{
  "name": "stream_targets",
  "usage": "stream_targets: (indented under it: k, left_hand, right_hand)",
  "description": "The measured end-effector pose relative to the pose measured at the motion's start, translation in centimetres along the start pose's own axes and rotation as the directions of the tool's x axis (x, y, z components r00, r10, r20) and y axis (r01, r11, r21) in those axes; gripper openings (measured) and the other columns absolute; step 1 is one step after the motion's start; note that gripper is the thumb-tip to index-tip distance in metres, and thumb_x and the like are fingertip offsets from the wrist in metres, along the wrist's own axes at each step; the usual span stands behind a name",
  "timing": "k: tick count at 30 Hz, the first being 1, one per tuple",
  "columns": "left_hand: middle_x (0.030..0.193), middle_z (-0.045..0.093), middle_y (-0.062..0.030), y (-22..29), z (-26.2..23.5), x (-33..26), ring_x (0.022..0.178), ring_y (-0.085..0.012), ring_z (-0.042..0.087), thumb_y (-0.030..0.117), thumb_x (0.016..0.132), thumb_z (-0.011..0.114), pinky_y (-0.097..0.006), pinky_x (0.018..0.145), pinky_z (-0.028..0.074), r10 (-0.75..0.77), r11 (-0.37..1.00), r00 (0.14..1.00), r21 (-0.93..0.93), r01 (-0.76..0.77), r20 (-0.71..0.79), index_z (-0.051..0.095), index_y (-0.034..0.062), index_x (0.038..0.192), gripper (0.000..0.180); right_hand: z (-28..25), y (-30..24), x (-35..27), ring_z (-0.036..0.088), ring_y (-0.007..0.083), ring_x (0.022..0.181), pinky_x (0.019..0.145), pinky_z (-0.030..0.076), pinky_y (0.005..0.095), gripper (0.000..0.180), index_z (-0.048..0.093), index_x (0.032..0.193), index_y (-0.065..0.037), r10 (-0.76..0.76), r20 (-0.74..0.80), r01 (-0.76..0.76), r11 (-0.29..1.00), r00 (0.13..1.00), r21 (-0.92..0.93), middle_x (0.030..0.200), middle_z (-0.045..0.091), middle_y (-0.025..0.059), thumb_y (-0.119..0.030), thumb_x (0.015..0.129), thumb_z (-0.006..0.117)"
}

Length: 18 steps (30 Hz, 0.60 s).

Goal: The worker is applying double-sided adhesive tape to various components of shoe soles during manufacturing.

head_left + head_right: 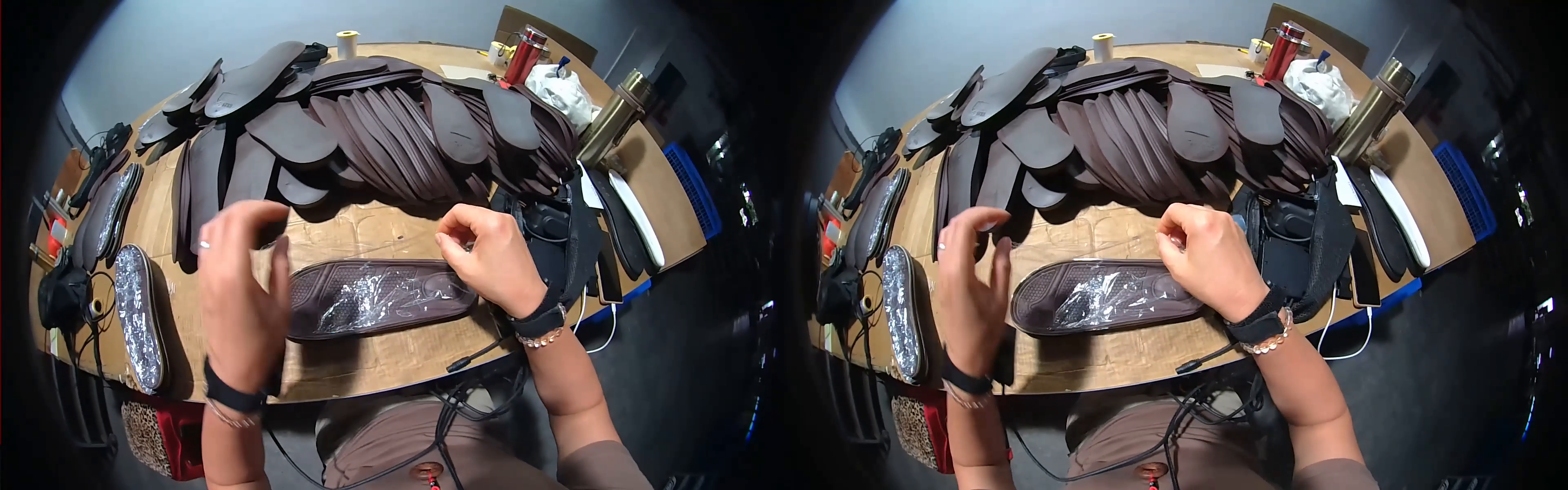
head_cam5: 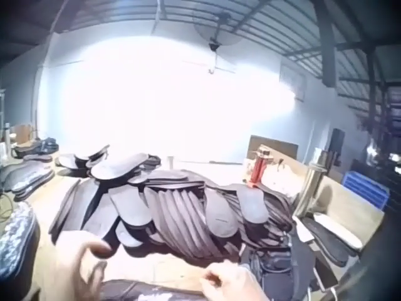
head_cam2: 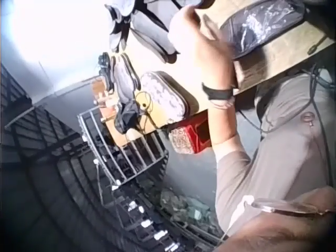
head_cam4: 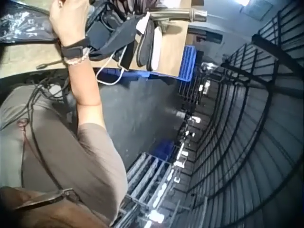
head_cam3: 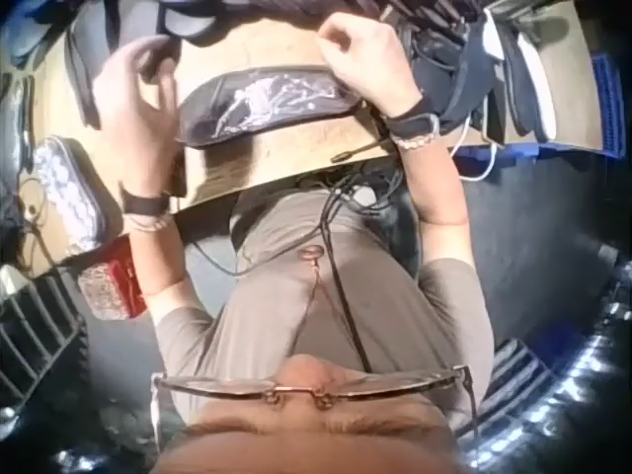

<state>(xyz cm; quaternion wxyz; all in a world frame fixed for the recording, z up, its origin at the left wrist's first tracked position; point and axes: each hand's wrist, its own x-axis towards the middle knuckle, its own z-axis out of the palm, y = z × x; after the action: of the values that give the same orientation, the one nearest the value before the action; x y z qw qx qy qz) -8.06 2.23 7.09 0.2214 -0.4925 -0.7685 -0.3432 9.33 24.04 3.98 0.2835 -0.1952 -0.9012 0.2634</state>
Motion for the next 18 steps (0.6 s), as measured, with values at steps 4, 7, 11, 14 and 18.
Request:
stream_targets:
  k: [4, 7, 11, 14, 18]
  left_hand:
    - [0.113, 0.067, -0.0147, 6.2, 2.5, -2.3, 0.106, -0.0347, 0.066, -0.008, 0.079, 0.064, -0.043, 0.091, 0.053, 0.287, 0.864, 0.906, -0.492, -0.105, 0.311, 0.066, 0.0035, 0.115, 0.038]
    - [0.111, 0.065, -0.014, 6.0, 7.1, -2.9, 0.104, -0.0338, 0.063, 0.0, 0.08, 0.069, -0.043, 0.092, 0.05, 0.326, 0.865, 0.869, -0.489, -0.115, 0.372, 0.062, 0.0013, 0.122, 0.043]
    - [0.11, 0.065, -0.017, 5.4, 10.3, -3.0, 0.105, -0.0368, 0.062, -0.001, 0.079, 0.067, -0.046, 0.096, 0.049, 0.27, 0.906, 0.822, -0.421, -0.041, 0.501, 0.063, -0.0008, 0.118, 0.039]
    - [0.117, 0.066, -0.0212, 4.8, 11.3, -3.4, 0.107, -0.0389, 0.063, -0.001, 0.08, 0.067, -0.045, 0.098, 0.051, 0.291, 0.895, 0.836, -0.441, -0.067, 0.465, 0.066, -0.0045, 0.114, 0.035]
    - [0.125, 0.067, -0.017, 5.1, 8.0, -3.0, 0.11, -0.0346, 0.065, -0.001, 0.08, 0.068, -0.042, 0.097, 0.052, 0.305, 0.888, 0.823, -0.456, -0.064, 0.479, 0.068, -0.0008, 0.122, 0.042]
  right_hand:
    - [-0.2, -0.6, 0.4, 0.072, 0.0249, 0.07, 0.067, 0.056, 0.0344, 0.01, 0.071, 0.089, 0.003, 0.016, 0.042, -0.018, 0.998, 0.999, 0.061, 0.076, 0.072, 0.0145, -0.007, 0.088, 0.073]
    - [-0.1, -0.7, 0.6, 0.07, 0.0146, 0.068, 0.067, 0.055, 0.0287, 0.011, 0.073, 0.091, 0.004, 0.011, 0.053, -0.014, 0.998, 0.999, 0.06, 0.078, 0.074, 0.0114, -0.006, 0.089, 0.075]
    - [-0.5, -0.7, 0.1, 0.07, 0.0158, 0.067, 0.066, 0.055, 0.0282, 0.011, 0.074, 0.092, 0.004, -0.006, 0.059, 0.001, 0.997, 0.998, 0.071, 0.078, 0.074, 0.0119, -0.006, 0.088, 0.075]
    - [-0.6, -1.1, -0.1, 0.073, 0.0341, 0.076, 0.071, 0.057, 0.0392, 0.009, 0.073, 0.089, 0.002, 0.017, 0.117, -0.024, 0.998, 0.993, 0.061, 0.082, 0.073, 0.018, -0.007, 0.086, 0.074]
    - [-0.7, -0.6, -0.4, 0.071, 0.0316, 0.073, 0.068, 0.056, 0.0375, 0.009, 0.074, 0.09, 0.002, 0.003, 0.052, -0.007, 0.996, 0.999, 0.092, 0.082, 0.072, 0.0162, -0.006, 0.086, 0.075]
